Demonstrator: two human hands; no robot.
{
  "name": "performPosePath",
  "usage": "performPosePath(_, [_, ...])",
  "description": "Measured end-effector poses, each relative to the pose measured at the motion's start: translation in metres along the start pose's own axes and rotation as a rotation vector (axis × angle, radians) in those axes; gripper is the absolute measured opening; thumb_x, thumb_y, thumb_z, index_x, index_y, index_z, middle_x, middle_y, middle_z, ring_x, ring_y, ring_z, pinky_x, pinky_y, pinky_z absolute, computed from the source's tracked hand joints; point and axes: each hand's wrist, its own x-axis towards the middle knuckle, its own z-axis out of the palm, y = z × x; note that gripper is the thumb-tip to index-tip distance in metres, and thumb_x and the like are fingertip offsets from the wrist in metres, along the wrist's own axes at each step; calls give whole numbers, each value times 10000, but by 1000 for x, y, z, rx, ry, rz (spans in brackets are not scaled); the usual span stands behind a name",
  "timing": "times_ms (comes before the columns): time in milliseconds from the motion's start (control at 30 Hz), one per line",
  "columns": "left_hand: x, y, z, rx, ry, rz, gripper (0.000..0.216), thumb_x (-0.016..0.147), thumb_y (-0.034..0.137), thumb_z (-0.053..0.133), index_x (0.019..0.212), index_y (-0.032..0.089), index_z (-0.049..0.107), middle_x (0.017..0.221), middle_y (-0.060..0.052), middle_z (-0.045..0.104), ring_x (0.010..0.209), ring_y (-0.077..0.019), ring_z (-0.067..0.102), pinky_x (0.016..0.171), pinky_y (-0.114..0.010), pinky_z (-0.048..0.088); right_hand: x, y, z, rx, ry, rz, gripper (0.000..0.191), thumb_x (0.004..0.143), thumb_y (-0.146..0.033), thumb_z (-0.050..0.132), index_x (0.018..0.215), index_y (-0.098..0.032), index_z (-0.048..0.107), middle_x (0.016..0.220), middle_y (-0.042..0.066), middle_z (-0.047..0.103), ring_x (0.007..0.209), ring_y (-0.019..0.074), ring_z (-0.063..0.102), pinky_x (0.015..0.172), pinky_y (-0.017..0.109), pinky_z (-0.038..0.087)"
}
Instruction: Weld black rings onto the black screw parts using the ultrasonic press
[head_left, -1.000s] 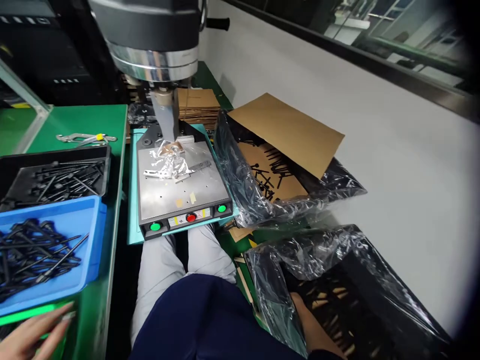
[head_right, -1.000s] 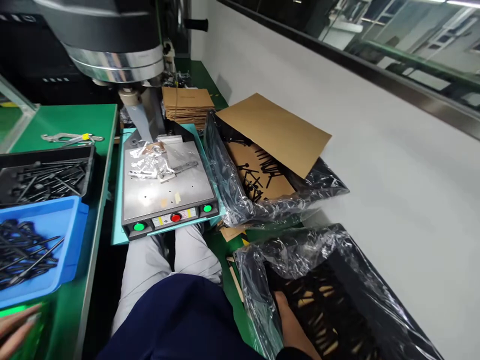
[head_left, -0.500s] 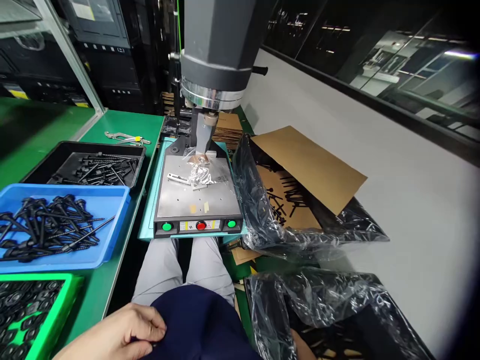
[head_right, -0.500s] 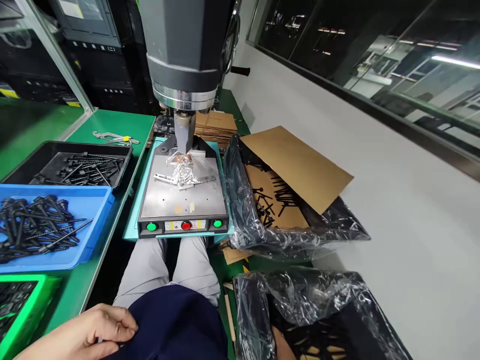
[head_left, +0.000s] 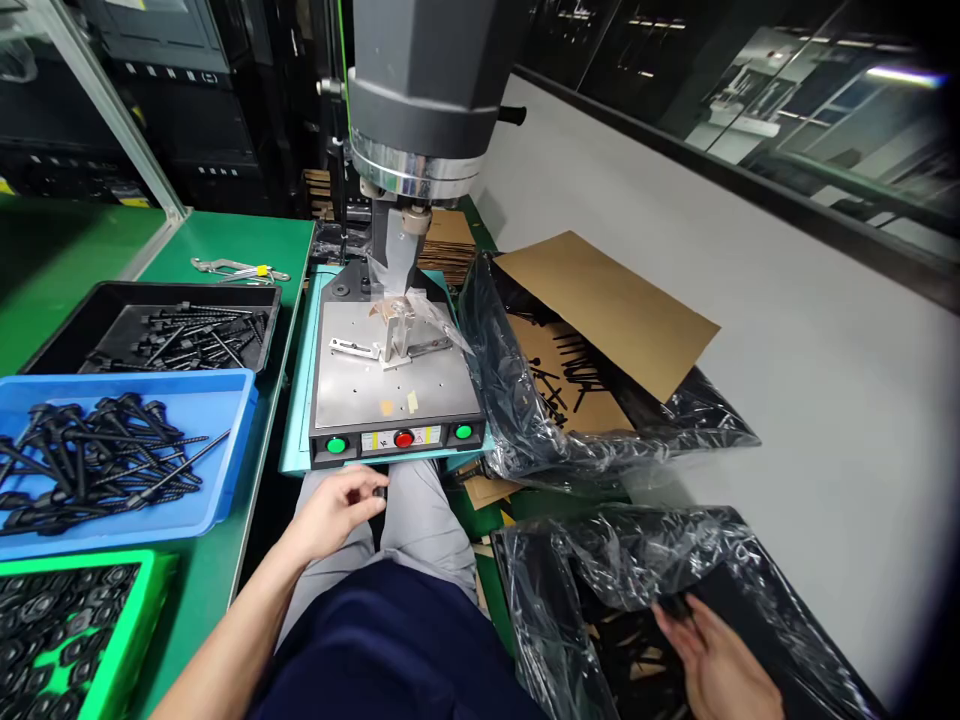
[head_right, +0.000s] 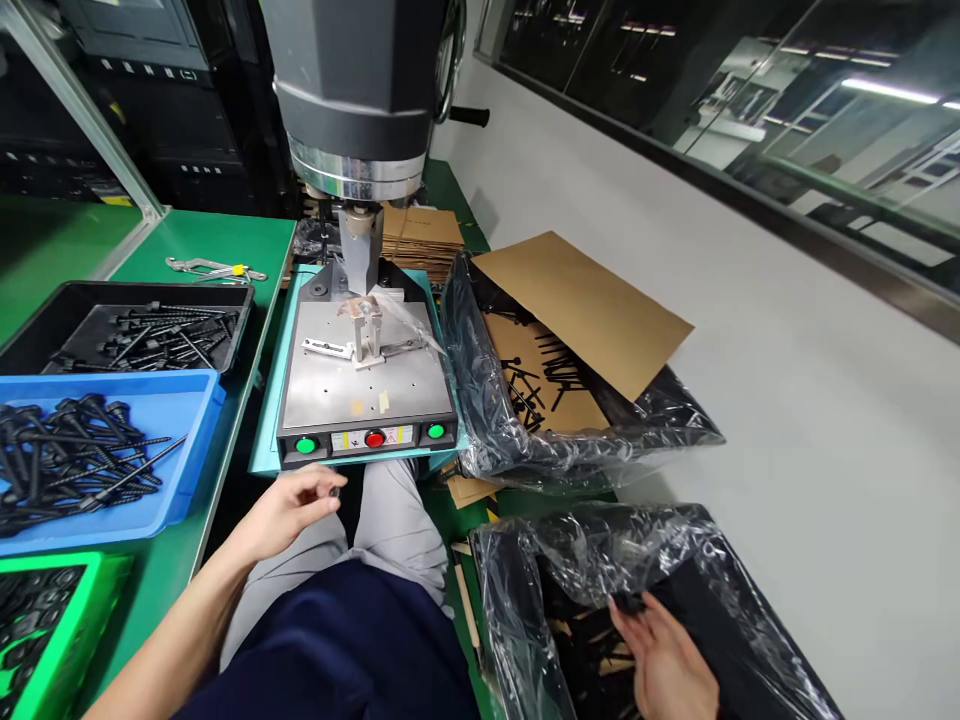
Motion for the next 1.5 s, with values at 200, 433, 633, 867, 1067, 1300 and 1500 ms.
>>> performPosePath(200, [42,18,17,-304,132,60,363,713,393,792,1019,199,778,822,-35,678,739,-155,576,761,-305,477,-47,-80,131,-131,-519,-152,367,723,-504,754,980,-250,692,803,83,722,664,261,699,494,333,517])
performPosePath(433, [39,31,7,-603,174,2,421,607,359,886,978,183,793,875,-70,755,800,-190,658,855,-373,505,-102,-101,260,-432,-997,-837,298,994,-346,451,797,-203,625,807,45,649,777,174,614,748,285,486])
performPosePath(633, [28,28,-13,-455,213,86,342,636,338,868,948,212,807,905,-64,743,828,-186,645,801,-333,510,-103,-105,278,-499,-1012,-1046,251,1010,-297,457,1087,-203,676,978,71,699,901,191,658,794,278,491])
performPosePath(867, [33,30,-17,-328,165,117,308,626,324,867,915,229,814,850,-47,715,773,-171,634,730,-311,506,-94,-112,276,-647,-982,-1236,276,1010,-301,470,1066,-170,706,893,85,700,814,194,651,734,286,489])
performPosePath(1067, [41,33,-17,-334,165,94,314,600,330,881,887,220,816,826,-43,714,770,-173,635,748,-317,509,-87,-109,283,-493,-1089,-1154,257,1015,-269,462,1026,-168,698,865,65,680,787,174,634,728,273,492])
performPosePath(1300, [48,26,-13,-370,183,-6,347,556,344,902,862,204,814,824,-48,736,759,-176,642,786,-337,522,-85,-92,292,-518,-931,-1277,274,1012,-278,458,1050,-161,703,829,78,661,739,187,619,697,295,499])
performPosePath(1500, [67,34,-14,-355,255,45,382,574,364,892,894,181,794,819,-51,739,745,-177,652,767,-343,540,-79,-87,314,-338,-871,-1169,250,1009,-295,475,1055,-192,698,826,67,660,756,184,624,716,291,514])
